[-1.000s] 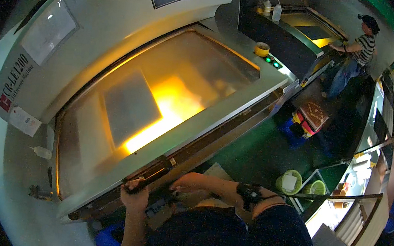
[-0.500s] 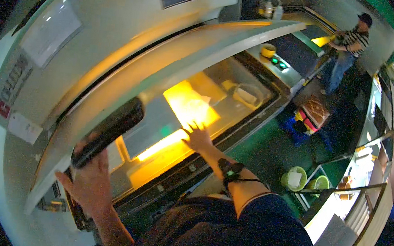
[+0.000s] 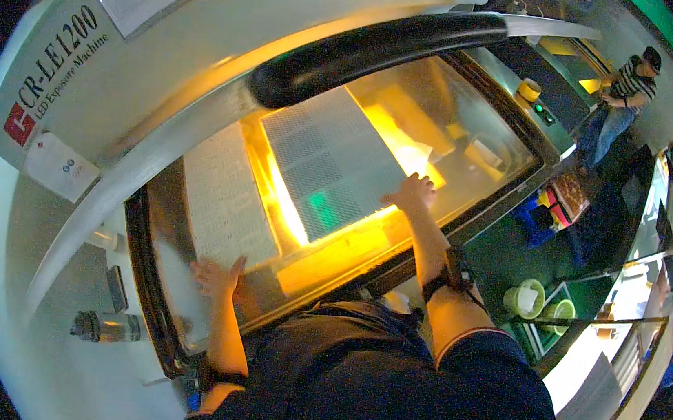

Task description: Operate an LED exposure machine to process circuit boards by loading them into the machine and interacting with the control panel.

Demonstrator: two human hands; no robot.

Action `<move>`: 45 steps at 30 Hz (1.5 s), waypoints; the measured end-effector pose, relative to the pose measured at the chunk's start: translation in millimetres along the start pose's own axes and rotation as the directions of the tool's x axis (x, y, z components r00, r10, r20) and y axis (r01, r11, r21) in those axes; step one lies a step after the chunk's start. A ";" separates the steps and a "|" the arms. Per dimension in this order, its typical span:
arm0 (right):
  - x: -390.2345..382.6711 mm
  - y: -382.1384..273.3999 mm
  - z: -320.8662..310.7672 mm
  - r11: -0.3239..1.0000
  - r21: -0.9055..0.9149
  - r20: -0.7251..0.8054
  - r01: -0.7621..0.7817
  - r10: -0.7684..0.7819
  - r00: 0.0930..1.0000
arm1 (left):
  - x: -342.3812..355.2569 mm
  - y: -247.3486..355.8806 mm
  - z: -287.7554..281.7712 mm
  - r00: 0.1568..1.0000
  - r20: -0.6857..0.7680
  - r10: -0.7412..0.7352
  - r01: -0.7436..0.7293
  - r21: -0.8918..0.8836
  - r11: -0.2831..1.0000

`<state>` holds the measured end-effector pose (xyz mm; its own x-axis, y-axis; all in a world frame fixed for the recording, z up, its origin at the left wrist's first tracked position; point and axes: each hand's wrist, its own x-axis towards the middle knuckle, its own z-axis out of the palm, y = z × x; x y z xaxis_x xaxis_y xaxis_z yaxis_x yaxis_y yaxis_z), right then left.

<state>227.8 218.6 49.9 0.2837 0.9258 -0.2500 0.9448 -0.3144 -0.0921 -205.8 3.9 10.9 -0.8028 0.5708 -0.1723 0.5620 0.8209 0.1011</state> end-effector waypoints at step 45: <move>-119.9 -51.1 68.8 0.859 0.485 0.057 -0.164 0.156 0.986 | 19.5 17.0 3.4 0.543 -0.370 0.753 -0.609 -0.792 0.050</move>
<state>134.3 109.3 18.3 0.4178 0.8518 -0.3160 0.6855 -0.5238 -0.5057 -211.3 28.9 5.9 -0.0865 0.9345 0.3453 0.3588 -0.2941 0.8859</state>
